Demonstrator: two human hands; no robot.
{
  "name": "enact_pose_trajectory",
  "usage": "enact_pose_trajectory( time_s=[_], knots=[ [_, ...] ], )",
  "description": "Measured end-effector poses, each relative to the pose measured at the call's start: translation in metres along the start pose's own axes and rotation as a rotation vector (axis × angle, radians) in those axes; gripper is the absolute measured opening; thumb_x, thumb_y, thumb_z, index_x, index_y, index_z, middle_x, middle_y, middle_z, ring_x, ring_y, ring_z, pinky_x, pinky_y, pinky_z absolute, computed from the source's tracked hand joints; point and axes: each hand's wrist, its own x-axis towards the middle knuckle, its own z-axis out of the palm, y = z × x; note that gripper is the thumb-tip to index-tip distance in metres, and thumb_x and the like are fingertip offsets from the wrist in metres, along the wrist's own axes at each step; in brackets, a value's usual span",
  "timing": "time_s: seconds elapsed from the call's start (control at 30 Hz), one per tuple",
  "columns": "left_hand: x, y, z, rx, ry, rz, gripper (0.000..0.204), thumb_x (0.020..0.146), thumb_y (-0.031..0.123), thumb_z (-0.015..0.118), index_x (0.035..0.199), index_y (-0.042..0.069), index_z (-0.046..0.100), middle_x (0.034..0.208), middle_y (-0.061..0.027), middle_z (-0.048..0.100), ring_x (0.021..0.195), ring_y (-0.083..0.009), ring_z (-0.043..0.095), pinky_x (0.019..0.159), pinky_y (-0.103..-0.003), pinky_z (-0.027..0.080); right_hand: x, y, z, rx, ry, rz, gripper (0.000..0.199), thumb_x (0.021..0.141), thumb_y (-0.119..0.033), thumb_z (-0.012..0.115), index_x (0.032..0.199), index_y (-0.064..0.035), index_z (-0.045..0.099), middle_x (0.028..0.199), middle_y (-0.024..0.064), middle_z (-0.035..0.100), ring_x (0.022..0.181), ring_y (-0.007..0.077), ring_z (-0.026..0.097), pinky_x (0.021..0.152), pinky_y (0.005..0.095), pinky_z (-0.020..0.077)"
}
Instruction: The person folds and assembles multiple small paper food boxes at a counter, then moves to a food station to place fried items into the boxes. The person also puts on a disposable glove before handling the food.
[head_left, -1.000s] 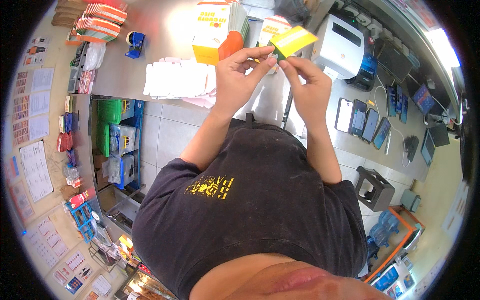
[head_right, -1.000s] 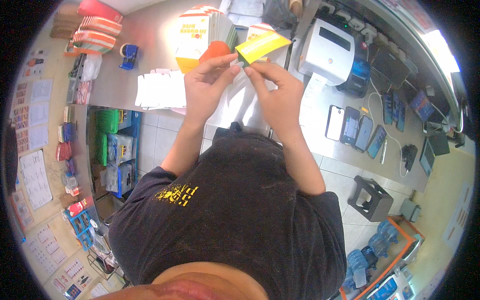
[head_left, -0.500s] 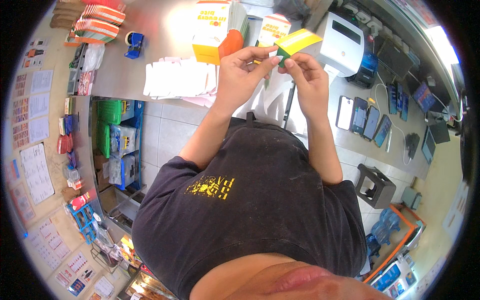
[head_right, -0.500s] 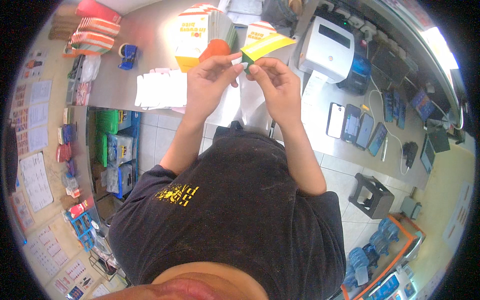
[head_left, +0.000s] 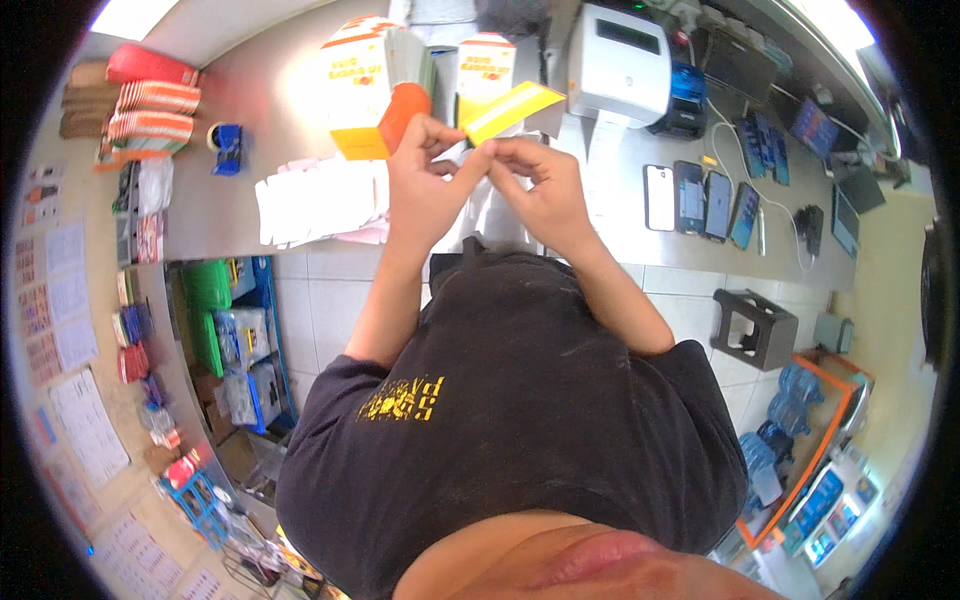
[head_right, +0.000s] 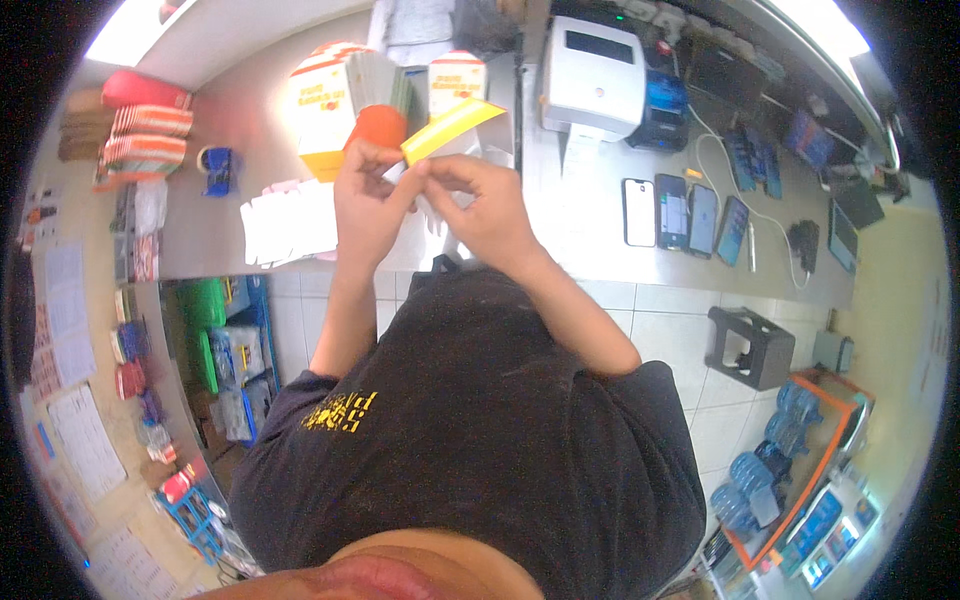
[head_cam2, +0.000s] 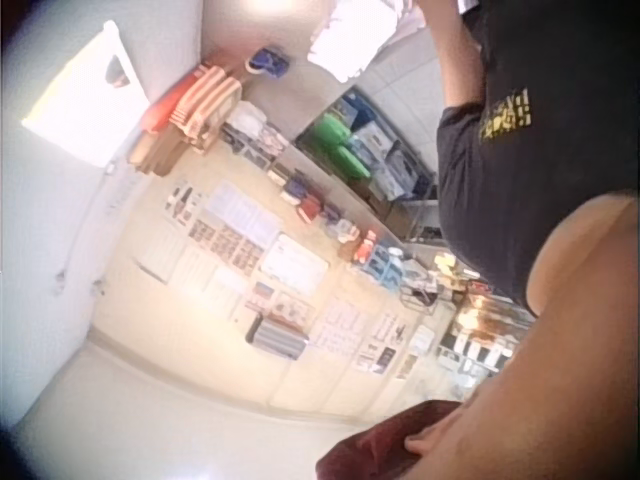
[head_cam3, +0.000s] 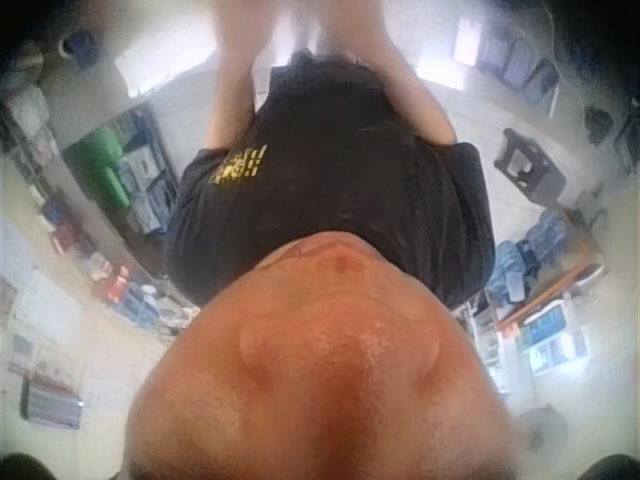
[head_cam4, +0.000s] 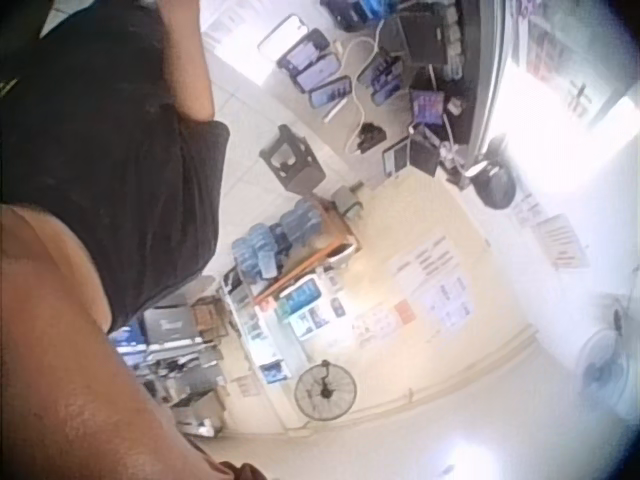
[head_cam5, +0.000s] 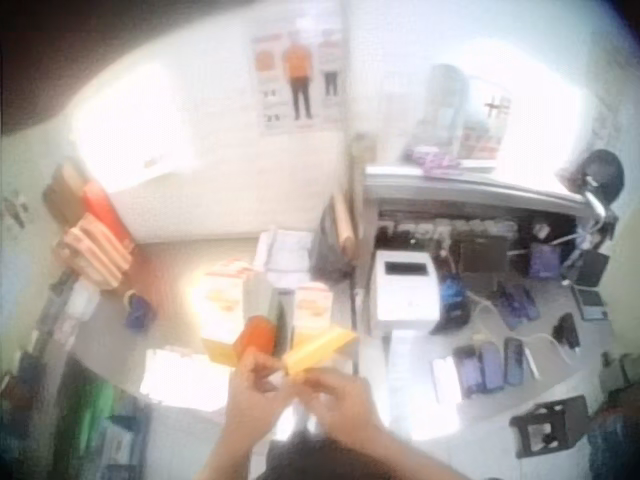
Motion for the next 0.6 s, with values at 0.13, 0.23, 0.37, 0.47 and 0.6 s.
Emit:
enact_pose_trajectory(
  time_s=[0.13, 0.23, 0.37, 0.47, 0.6],
  knots=[
    [-0.004, 0.001, -0.004, 0.031, -0.088, 0.01, 0.031, 0.086, 0.012, 0.084, 0.096, 0.002, 0.056, 0.09, -0.0029, 0.063, 0.09, -0.0058, 0.064, 0.059, -0.019, 0.05, -0.004, 0.004, -0.007, 0.12, -0.069, 0.164, 0.02, 0.096, -0.009, 0.071, 0.11, 0.0049, 0.073, 0.103, 0.0131, 0.077, 0.098, 0.0188, 0.074, 0.088, 0.0314, 0.0578],
    [-0.003, 0.003, -0.007, 0.088, -0.143, 0.027, 0.03, 0.085, 0.011, 0.084, 0.097, 0.001, 0.058, 0.091, -0.0045, 0.064, 0.088, -0.0065, 0.063, 0.06, -0.02, 0.053, -0.005, 0.013, -0.014, 0.183, -0.129, 0.22, 0.022, 0.097, -0.009, 0.07, 0.114, 0.005, 0.071, 0.105, 0.0132, 0.076, 0.101, 0.0185, 0.073, 0.091, 0.0319, 0.0568],
    [-0.005, 0.01, -0.004, 0.174, -0.128, 0.065, 0.025, 0.084, 0.005, 0.078, 0.1, 0.0, 0.06, 0.086, -0.0044, 0.063, 0.086, -0.0074, 0.063, 0.062, -0.022, 0.056, -0.004, 0.022, -0.006, 0.368, -0.097, 0.166, 0.032, 0.097, -0.01, 0.071, 0.124, 0.0043, 0.065, 0.106, 0.0132, 0.075, 0.101, 0.0187, 0.073, 0.089, 0.0328, 0.0569],
    [-0.004, 0.013, 0.001, 0.322, -0.157, 0.135, 0.024, 0.085, -0.002, 0.067, 0.108, -0.002, 0.059, 0.093, -0.0067, 0.062, 0.086, -0.0114, 0.065, 0.065, -0.024, 0.059, 0.002, 0.02, 0.002, 0.277, 0.019, 0.203, 0.039, 0.095, -0.016, 0.074, 0.126, 0.0048, 0.062, 0.104, 0.013, 0.074, 0.098, 0.0182, 0.073, 0.085, 0.0318, 0.0574],
    [0.001, -0.001, 0.003, 0.209, 0.133, 0.28, 0.049, 0.086, -0.009, 0.053, 0.134, -0.001, 0.047, 0.116, -0.0134, 0.055, 0.094, -0.0214, 0.069, 0.069, -0.029, 0.064, 0.006, 0.019, -0.018, -0.042, -0.42, 0.639, 0.06, 0.093, -0.04, 0.075, 0.126, 0.0076, 0.06, 0.103, 0.0143, 0.075, 0.09, 0.0162, 0.073, 0.076, 0.0282, 0.057]
  ],
)
